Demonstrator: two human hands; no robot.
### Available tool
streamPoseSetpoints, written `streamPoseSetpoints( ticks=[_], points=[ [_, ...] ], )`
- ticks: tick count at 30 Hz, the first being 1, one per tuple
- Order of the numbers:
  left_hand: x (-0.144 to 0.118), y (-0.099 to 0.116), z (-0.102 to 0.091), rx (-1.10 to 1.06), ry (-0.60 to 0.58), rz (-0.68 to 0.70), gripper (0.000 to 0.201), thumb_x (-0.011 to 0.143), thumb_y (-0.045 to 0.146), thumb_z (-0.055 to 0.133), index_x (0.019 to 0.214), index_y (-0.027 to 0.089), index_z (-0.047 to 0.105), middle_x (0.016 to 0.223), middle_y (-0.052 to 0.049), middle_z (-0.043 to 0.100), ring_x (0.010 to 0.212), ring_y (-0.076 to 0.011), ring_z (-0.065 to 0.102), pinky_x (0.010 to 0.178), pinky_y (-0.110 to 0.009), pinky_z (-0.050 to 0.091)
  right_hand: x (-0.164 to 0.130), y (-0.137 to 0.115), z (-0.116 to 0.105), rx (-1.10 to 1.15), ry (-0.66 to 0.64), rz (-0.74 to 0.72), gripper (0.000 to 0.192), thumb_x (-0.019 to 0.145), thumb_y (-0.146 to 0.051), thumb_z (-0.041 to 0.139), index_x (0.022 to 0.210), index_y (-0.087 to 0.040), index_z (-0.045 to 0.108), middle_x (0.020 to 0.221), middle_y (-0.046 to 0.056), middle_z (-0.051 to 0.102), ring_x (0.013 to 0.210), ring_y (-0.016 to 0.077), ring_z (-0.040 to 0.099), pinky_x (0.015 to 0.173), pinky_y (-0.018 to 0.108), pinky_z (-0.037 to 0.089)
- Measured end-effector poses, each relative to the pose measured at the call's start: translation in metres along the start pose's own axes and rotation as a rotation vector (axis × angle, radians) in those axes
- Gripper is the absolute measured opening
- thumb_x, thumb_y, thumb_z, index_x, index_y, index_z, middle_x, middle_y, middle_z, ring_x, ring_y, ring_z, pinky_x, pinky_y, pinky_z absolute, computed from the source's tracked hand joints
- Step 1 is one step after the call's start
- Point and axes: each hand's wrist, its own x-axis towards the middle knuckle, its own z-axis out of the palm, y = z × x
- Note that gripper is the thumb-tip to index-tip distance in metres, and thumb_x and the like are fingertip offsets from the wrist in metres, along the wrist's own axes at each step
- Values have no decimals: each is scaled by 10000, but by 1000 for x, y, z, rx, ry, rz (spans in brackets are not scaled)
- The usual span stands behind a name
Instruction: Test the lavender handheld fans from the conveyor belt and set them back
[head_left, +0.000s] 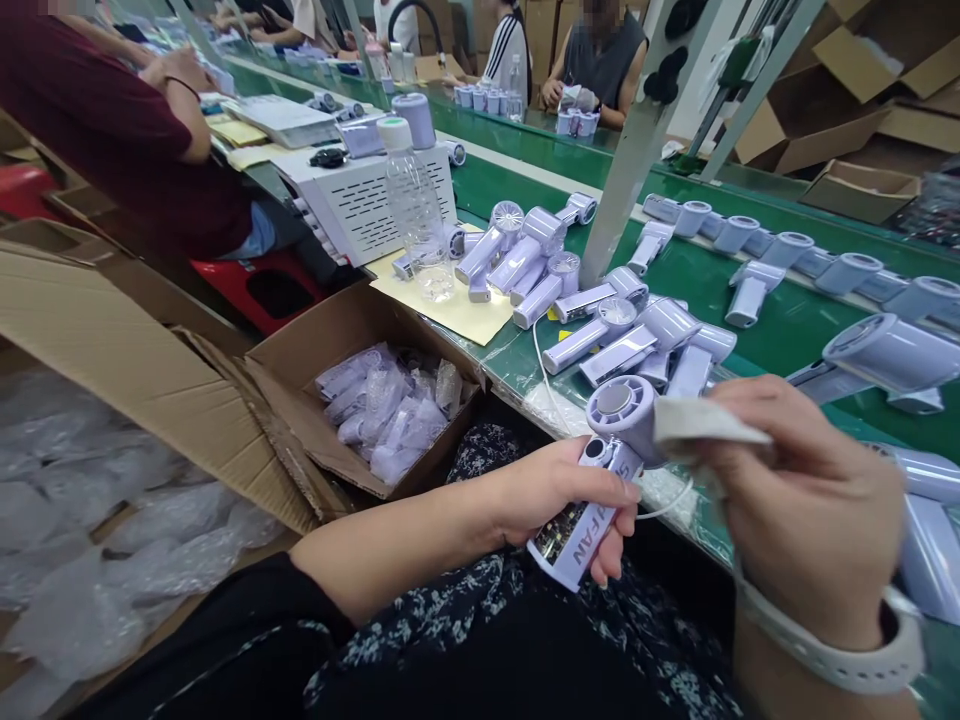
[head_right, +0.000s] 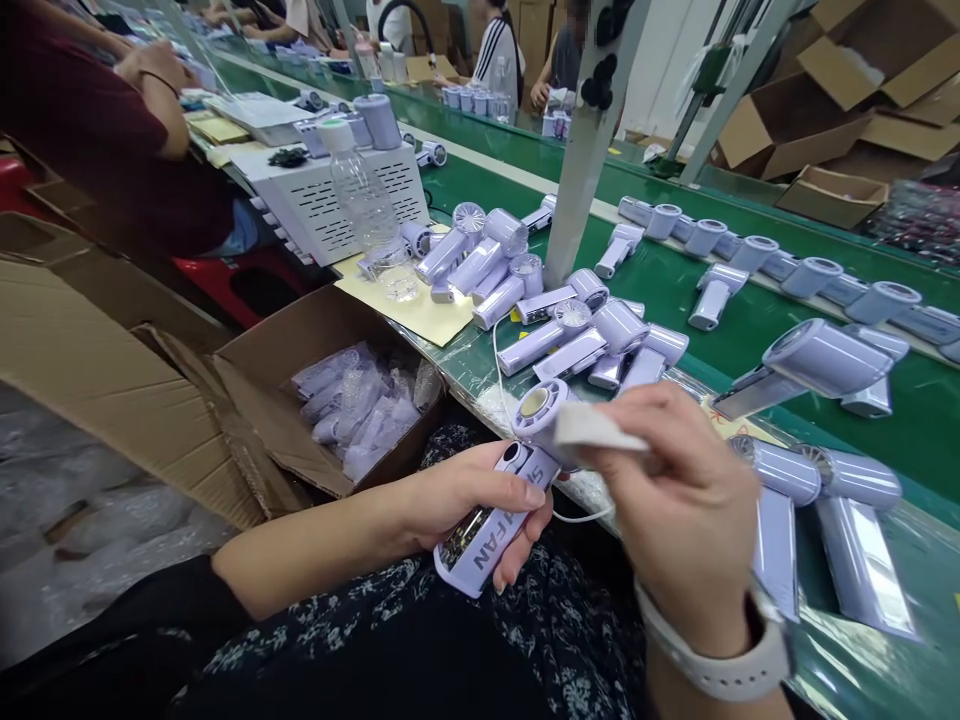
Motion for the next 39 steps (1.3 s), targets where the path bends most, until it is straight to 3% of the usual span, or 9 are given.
streamPoseSetpoints(
  ticks=[5,13,18,23,26,32,36,37,39],
  points=[
    [-3,4,15,173,123,64,140,728,254,652,769,167,549,484,3,646,389,-121,603,452,-219,544,-22,4,21,199,-257,11,625,954,-408,659,1551,-334,489,1407,104,622,1224,297,634,981,466,523],
    [0,-4,13,316,283,114,476,752,120,653,1124,206,370,477,73,610,407,-141,597,445,-213,519,2,11,31,102,-263,235,346,975,-452,515,1001,-197,747,942,83,741,840,260,683,799,415,551],
    [1,-11,-1,127,87,202,656,814,478,783,1196,238,308,736,37,685,458,-155,652,485,-291,566,44,55,17,-308,-147,143,667,877,-439,626,1462,-137,521,1410,236,591,1344,446,497,1128,664,346],
    [6,-10,-9,93,264,518,737,766,677,778,1231,218,437,928,-44,696,768,-201,723,699,-349,589,21,57,8,-496,-63,-128,815,819,-328,641,1589,-203,402,1570,226,427,1509,507,305,1221,697,219],
    [7,-5,-11,183,388,663,712,808,727,703,1248,184,570,1090,-112,714,1031,-241,680,886,-357,536,-7,43,18,-316,-122,-98,641,833,-315,603,1469,-257,551,1469,170,539,1468,480,387,1220,711,229],
    [5,-5,-3,584,628,749,648,935,724,507,1322,222,641,1516,-132,499,1418,-310,444,1162,-424,400,-45,11,33,577,-442,553,507,894,-477,742,1354,-310,606,1423,102,650,1328,327,598,1139,536,459],
    [-3,17,-22,995,684,803,554,1023,624,390,1329,241,648,1544,-109,482,1475,-281,392,1252,-431,298,-47,3,27,857,-564,758,442,800,-431,882,1163,-265,693,1209,98,762,1089,281,740,955,425,604],
    [-10,31,-36,1079,784,832,530,1046,581,350,1356,248,623,1543,-103,492,1470,-275,403,1253,-439,296,-46,1,24,911,-591,808,406,802,-423,885,1123,-248,708,1144,100,780,1000,274,767,883,414,631],
    [-27,65,-77,1188,1321,868,448,1066,481,328,1346,250,592,1419,-81,591,1355,-250,505,1181,-405,389,-45,-4,17,1028,-641,892,346,813,-408,879,1060,-214,733,1050,104,795,862,253,788,772,382,651]
  ],
)
